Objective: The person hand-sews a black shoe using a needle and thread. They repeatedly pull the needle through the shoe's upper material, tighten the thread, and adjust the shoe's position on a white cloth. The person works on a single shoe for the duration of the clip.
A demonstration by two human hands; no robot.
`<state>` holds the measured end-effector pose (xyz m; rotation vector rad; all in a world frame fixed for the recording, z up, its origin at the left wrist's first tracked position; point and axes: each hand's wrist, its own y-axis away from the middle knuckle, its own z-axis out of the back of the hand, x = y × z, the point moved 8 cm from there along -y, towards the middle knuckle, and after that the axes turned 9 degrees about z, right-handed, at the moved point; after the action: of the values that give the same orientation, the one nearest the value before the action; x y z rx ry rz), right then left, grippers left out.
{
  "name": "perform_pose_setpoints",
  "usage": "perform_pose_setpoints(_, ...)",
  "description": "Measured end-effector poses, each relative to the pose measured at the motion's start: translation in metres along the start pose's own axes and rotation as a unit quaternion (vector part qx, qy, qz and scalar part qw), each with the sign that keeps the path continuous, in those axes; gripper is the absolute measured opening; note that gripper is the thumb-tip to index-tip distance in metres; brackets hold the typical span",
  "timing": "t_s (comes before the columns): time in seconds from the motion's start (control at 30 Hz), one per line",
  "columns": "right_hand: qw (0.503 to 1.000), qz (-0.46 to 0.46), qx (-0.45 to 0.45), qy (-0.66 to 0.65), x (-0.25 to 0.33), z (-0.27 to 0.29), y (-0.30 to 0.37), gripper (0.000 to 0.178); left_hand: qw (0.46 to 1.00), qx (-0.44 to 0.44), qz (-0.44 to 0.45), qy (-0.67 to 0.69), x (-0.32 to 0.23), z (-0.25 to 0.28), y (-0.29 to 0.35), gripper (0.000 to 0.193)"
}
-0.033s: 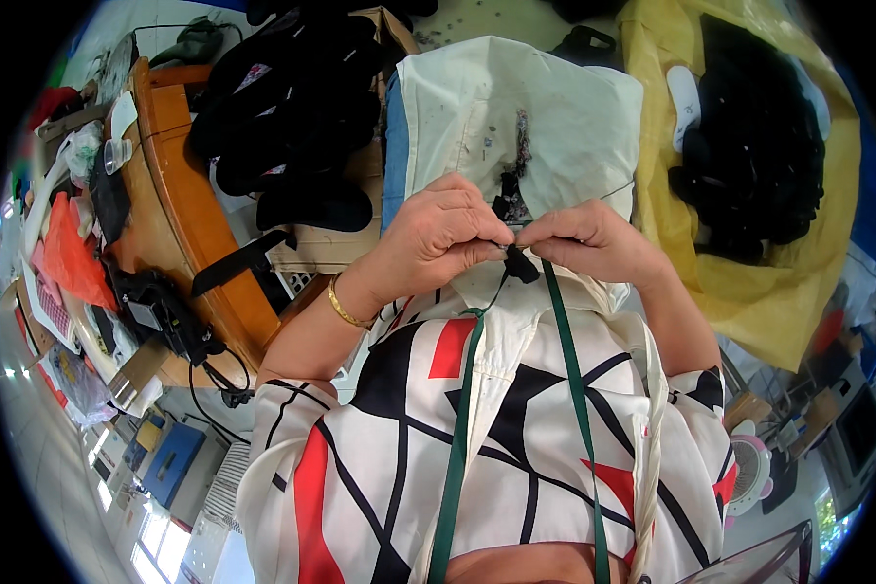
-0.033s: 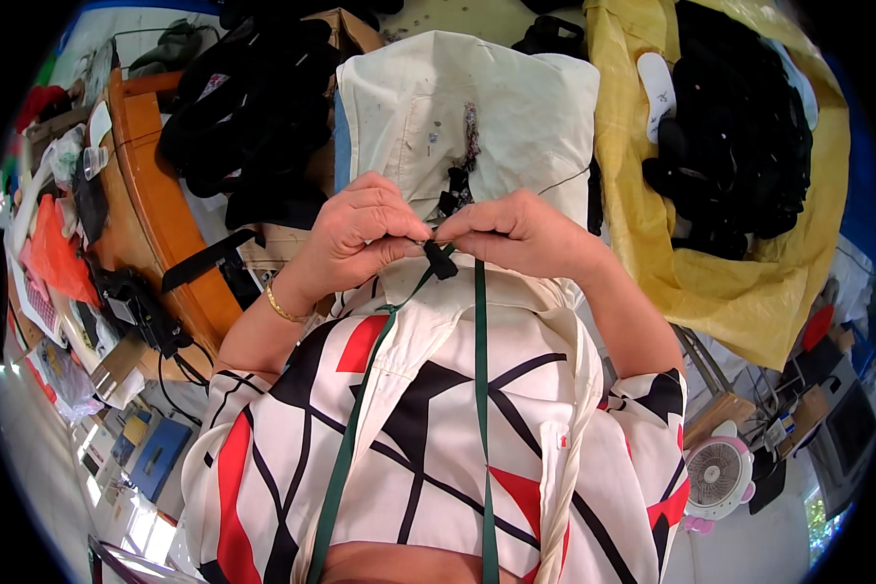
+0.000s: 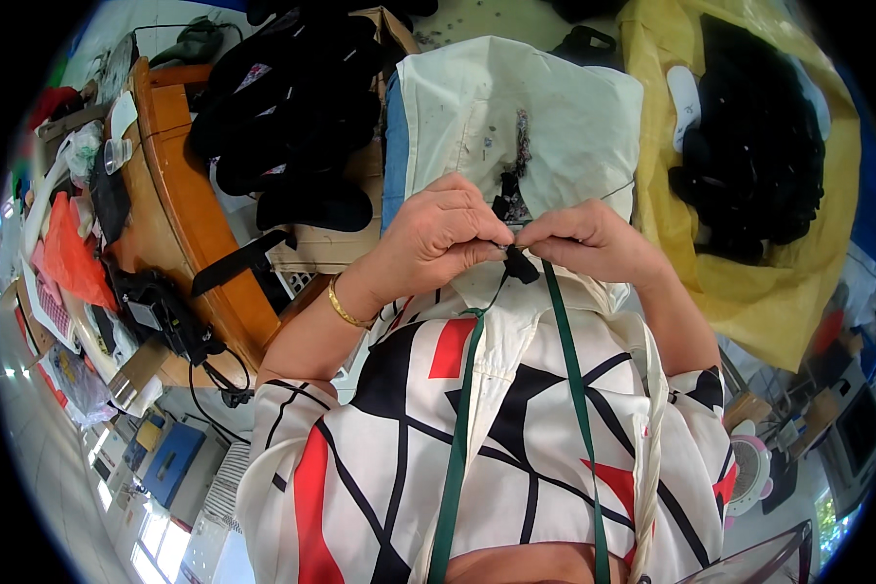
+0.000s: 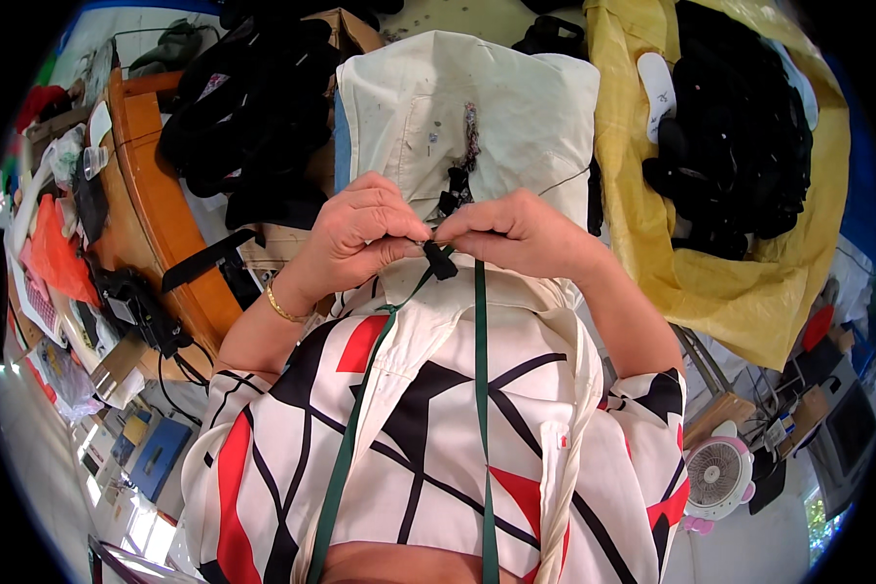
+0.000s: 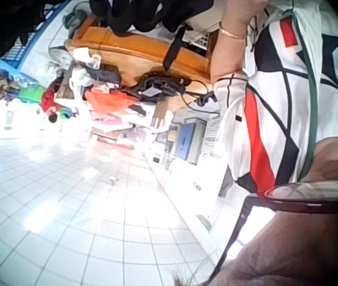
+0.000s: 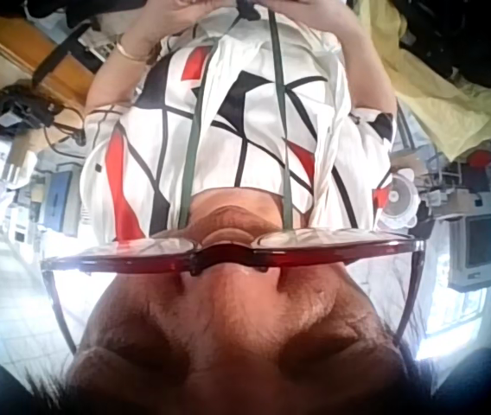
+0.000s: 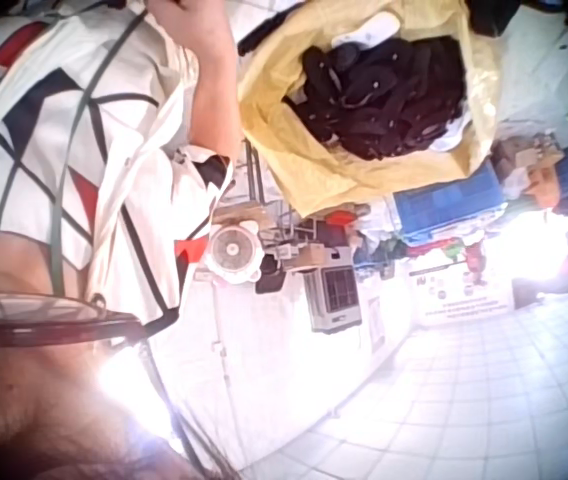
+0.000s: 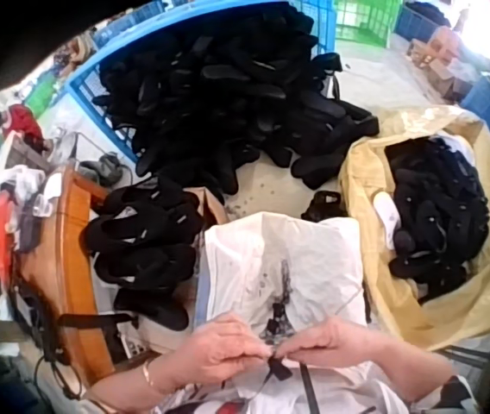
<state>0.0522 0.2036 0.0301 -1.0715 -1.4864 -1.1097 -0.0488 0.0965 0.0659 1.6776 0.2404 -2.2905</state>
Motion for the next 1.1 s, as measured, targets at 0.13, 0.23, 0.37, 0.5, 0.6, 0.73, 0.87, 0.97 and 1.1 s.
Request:
perform_pose_setpoints(0.13, 0.999, -0.036, -0.008, -0.009, -0.001, -0.004, -0.002, 0.013, 1.0, -0.007, 0.002, 0.007, 0.0, 0.001, 0.001, 0.022)
perform_pose_setpoints(0.23, 0.999, -0.04, -0.027, 0.002, -0.006, -0.007, -0.002, 0.011, 1.0, -0.013, 0.005, 0.0, 0.0, 0.0, 0.002, 0.022)
perform_pose_setpoints(0.37, 0.991, -0.127, -0.039, -0.011, -0.017, -0.008, 0.002, 0.022, 1.0, -0.004, 0.005, -0.009, 0.002, -0.003, 0.002, 0.021)
perform_pose_setpoints(0.5, 0.993, -0.108, -0.033, -0.03, -0.009, -0.005, -0.002, 0.037, 0.999, 0.005, 0.04, 0.006, 0.004, -0.008, 0.001, 0.018)
perform_pose_setpoints(0.6, 0.991, -0.124, -0.045, -0.038, -0.012, -0.013, -0.006, 0.041, 0.997, 0.007, 0.07, 0.013, 0.015, -0.016, 0.002, 0.015)
perform_pose_setpoints(0.73, 0.969, -0.034, -0.101, 0.224, 0.001, 0.0, -0.009, 0.032, 0.993, -0.012, 0.11, -0.046, 0.035, -0.02, 0.005, 0.016)
perform_pose_setpoints(0.87, 0.849, 0.146, -0.105, 0.498, 0.04, -0.013, -0.018, 0.014, 0.992, -0.046, 0.089, -0.076, 0.033, -0.016, 0.006, 0.018)
perform_pose_setpoints(0.97, 0.79, 0.185, -0.077, 0.579, 0.041, -0.026, -0.022, 0.014, 0.991, -0.059, 0.083, -0.085, 0.031, -0.014, 0.006, 0.016)
perform_pose_setpoints(1.1, 0.763, 0.268, -0.043, 0.587, 0.053, -0.045, -0.021, 0.018, 0.993, -0.069, 0.078, -0.053, 0.038, -0.017, 0.009, 0.012)
